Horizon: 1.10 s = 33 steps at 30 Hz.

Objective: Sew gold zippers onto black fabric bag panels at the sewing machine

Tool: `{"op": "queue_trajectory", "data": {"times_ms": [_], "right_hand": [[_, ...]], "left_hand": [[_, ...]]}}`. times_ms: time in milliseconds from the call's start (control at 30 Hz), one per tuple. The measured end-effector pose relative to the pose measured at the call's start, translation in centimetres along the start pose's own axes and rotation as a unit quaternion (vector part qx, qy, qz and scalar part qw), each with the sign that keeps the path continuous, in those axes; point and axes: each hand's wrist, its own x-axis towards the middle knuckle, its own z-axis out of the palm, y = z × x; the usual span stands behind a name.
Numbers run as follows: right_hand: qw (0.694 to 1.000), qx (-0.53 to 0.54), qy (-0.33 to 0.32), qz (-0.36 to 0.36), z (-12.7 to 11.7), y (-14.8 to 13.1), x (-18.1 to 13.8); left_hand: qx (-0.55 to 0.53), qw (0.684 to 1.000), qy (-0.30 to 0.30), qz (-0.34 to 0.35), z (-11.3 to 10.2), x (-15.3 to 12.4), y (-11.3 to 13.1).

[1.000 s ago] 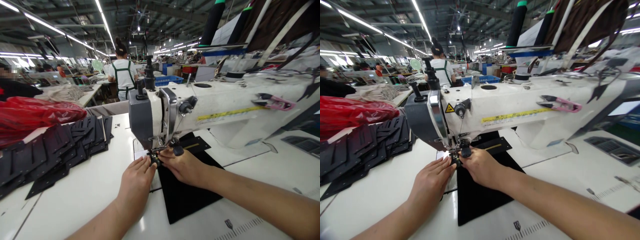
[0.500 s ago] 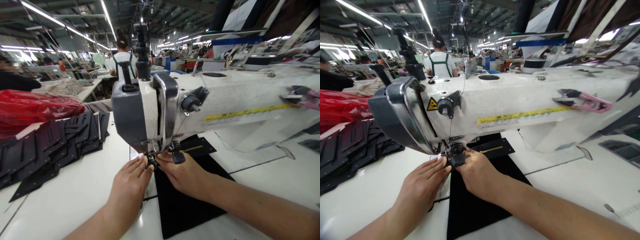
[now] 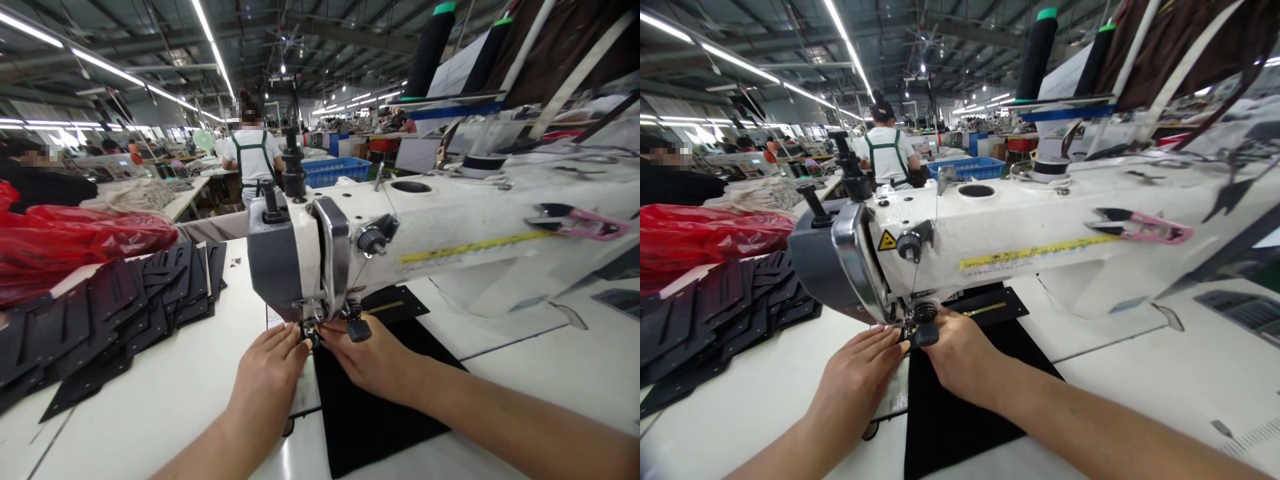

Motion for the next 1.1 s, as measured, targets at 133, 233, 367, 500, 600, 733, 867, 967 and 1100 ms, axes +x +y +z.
{"op": "queue_trajectory", "data": {"times_ms": [133,233,367,500,600,733,867,967,1100], "right_hand": [[1.000,-0.001,-0.013,0.014,0.0,0.0,0.1],[1.000,-0.008,-0.014,0.012,0.0,0.0,0.1],[1.000,-0.011,0.006,0.007,0.1,-0.1,0.2],[1.000,-0.014,0.010,0.004,0.2,-0.1,0.2],[1.000,-0.007,0.008,0.010,0.4,-0.1,0.0],[1.000,-0.006,0.013,0.008,0.3,-0.1,0.1],[1.000,0.006,0.003,0.016,0.1,-0.2,0.4],[1.000,0.005,0.003,0.021,0.0,-0.2,0.5],[0.999,-0.001,0.019,0.033,0.1,-0.1,0.6]], "left_hand": [[-0.004,1.000,0.002,-0.012,-0.1,0.1,0.0],[-0.006,1.000,-0.002,-0.016,0.0,0.1,-0.1],[-0.006,1.000,0.010,-0.025,0.2,0.0,-0.1],[-0.016,0.999,0.018,-0.025,0.4,-0.1,-0.2],[-0.020,0.999,0.023,-0.025,0.6,-0.1,-0.2],[-0.013,0.999,0.023,-0.028,0.5,0.0,-0.2],[-0.013,1.000,0.020,-0.019,0.3,0.0,-0.2],[-0.015,1.000,0.020,-0.014,0.4,-0.1,-0.5],[0.001,1.000,0.011,-0.006,0.5,-0.3,-1.0]]}}
